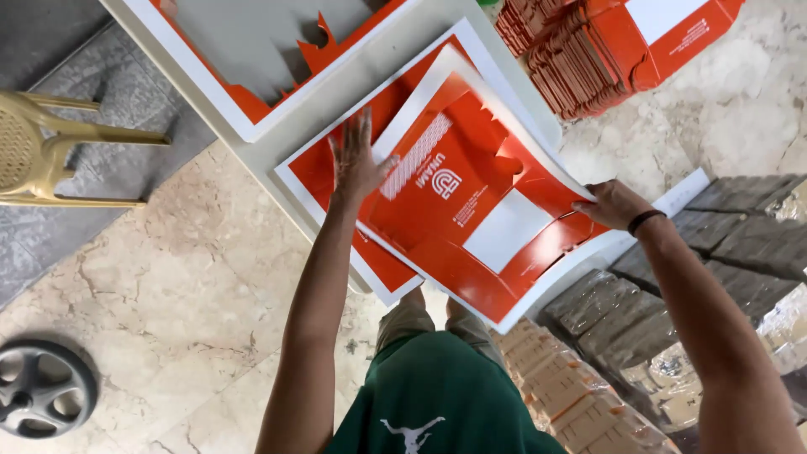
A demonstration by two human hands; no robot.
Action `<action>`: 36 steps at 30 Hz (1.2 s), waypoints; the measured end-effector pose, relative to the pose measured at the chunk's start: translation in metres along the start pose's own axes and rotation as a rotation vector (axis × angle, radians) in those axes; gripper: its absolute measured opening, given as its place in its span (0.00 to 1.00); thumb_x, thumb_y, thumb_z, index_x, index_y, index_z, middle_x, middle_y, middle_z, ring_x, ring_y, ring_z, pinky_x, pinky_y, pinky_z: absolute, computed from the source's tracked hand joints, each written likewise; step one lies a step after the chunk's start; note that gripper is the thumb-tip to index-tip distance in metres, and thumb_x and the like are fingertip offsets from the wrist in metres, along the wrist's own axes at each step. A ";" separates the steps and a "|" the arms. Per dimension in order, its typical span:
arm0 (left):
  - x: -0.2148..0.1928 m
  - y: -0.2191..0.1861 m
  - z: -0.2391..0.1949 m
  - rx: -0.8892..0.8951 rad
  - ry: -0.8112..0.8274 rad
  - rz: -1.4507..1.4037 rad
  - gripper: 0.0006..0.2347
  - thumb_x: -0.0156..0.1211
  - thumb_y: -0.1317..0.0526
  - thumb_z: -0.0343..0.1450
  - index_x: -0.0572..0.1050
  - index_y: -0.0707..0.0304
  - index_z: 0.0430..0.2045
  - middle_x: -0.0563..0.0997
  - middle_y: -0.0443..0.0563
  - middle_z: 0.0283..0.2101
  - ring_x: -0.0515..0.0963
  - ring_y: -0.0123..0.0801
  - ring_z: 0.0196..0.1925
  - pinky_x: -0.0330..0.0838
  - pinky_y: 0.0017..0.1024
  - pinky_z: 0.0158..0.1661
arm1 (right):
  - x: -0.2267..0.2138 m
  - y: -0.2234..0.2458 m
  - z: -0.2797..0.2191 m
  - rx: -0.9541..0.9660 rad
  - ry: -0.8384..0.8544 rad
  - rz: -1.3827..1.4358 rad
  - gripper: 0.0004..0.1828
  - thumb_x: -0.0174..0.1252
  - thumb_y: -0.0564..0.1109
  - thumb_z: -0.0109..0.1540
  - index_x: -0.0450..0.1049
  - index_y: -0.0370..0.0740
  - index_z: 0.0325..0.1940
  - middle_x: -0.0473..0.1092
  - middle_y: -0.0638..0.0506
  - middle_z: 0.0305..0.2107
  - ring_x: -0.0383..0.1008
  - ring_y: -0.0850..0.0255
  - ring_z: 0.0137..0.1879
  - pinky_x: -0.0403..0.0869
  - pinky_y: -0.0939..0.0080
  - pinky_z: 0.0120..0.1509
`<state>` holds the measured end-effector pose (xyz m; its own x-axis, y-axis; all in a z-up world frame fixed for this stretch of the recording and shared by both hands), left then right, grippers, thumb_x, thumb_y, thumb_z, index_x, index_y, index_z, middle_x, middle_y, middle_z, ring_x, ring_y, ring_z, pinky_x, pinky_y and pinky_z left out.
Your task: Picking up flat cardboard sheets, punching out pre-cut sections, and stacking the prepared blanks.
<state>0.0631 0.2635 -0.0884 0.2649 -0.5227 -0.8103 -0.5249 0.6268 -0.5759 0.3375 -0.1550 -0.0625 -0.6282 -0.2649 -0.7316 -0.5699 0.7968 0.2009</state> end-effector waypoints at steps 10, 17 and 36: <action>-0.024 0.007 -0.146 -0.569 0.040 -0.212 0.40 0.65 0.60 0.71 0.45 0.52 0.77 0.72 0.66 0.56 0.83 0.52 0.49 0.78 0.43 0.46 | -0.068 0.129 0.109 -0.346 0.055 -0.514 0.25 0.55 0.61 0.59 0.83 0.43 0.48 0.81 0.40 0.43 0.80 0.42 0.55 0.71 0.38 0.67; 0.011 0.066 -0.203 -0.900 0.040 -0.373 0.47 0.69 0.52 0.68 0.34 0.40 0.75 0.41 0.79 0.75 0.52 0.75 0.73 0.63 0.70 0.61 | -0.086 0.210 0.074 -0.507 -0.461 -0.309 0.40 0.60 0.67 0.64 0.64 0.45 0.74 0.72 0.39 0.59 0.71 0.46 0.65 0.39 0.26 0.78; 0.134 -0.183 -0.088 -0.090 0.473 0.086 0.39 0.63 0.38 0.68 0.57 0.49 0.73 0.39 0.57 0.80 0.35 0.60 0.80 0.35 0.69 0.70 | -0.056 0.112 -0.002 0.177 0.503 0.612 0.46 0.50 0.66 0.64 0.62 0.23 0.71 0.66 0.25 0.60 0.65 0.36 0.66 0.65 0.45 0.67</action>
Point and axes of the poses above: each hand's wrist, its own z-axis towards the middle knuckle, its own x-axis out of the palm, y = z × x, the point moved 4 cm from there along z, towards the middle knuckle
